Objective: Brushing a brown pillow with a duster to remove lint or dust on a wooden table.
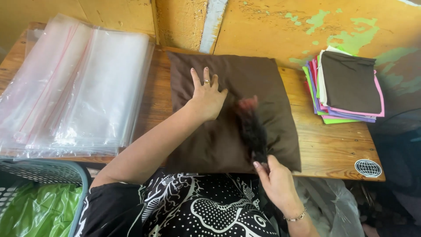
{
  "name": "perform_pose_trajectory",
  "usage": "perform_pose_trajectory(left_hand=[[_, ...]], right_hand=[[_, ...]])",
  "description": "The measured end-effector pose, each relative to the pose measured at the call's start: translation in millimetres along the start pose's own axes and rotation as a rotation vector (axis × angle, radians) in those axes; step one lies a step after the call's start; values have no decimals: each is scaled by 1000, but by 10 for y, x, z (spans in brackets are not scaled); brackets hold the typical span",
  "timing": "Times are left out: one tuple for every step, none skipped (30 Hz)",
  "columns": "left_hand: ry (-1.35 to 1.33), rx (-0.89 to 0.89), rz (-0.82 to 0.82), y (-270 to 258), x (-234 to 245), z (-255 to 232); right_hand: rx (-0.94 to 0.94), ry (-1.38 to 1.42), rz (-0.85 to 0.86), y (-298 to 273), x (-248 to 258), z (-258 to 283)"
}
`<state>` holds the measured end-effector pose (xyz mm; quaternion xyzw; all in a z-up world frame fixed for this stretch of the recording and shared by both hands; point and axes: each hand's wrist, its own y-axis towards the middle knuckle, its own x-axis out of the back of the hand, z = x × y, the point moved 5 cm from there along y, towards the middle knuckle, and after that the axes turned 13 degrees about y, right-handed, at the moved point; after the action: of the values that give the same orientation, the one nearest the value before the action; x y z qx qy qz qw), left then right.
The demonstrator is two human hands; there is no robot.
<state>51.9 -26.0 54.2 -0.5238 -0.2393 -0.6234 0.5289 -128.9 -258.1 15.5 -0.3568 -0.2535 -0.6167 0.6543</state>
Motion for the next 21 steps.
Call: perform_pose_trajectory(left_hand=[[-2, 3, 1, -15, -11, -20], [-42, 17, -22, -28, -8, -35], [-78, 27, -47, -39, -5, -49], [-76, 25, -46, -26, -143, -143], [-111, 98, -188, -22, -210, -199], [-146, 170, -330, -32, -281, -251], [-144, 173, -332, -163, -194, -241], [-171, 123, -212, -275, -166, -258], [-198, 69, -89, -400, -146, -290], [-197, 69, -89, -423, -160, -260], [-294, 10, -101, -438, -160, -250], [-391, -49, -112, -452, -158, -237], [-389, -48, -111, -393, -254, -242], [-337, -32, -200, -341, -311, -230], [-286, -12, -285, -304, -382, -216], [-288, -6, -281, -318, -343, -195], [-286, -3, -230, -344, -340, -192], [-283, -1, -178, -372, -337, -187], [-286, 3, -181, -384, -301, -173], [-286, -12, -146, -398, -284, -172], [-287, -31, -109, -427, -279, -189]], right_hand=[[2, -2, 3, -20, 26, 68], [77, 2, -12, -41, 63, 173], [148, 9, -30, -71, 87, 277], [146, 11, -30, -12, 104, 379], [223, -3, -80, 34, 142, 516], [298, -18, -130, 77, 180, 654], [302, -17, -131, 178, 110, 666], [415, -80, -161, 259, 43, 735], [523, -143, -189, 322, -32, 794], [522, -142, -190, 436, -122, 805], [564, -252, -160, 548, -243, 837], [605, -363, -130, 663, -366, 868], [605, -361, -130, 774, -364, 864], [618, -447, -139, 882, -376, 869], [635, -534, -143, 991, -401, 878], [640, -532, -138, 1280, -315, 613], [549, -567, -167, 1558, -229, 299], [458, -602, -195, 1828, -148, -17], [462, -606, -195, 1989, -3, -318], [413, -629, -274, 2150, 185, -628], [361, -651, -351, 2278, 365, -956]])
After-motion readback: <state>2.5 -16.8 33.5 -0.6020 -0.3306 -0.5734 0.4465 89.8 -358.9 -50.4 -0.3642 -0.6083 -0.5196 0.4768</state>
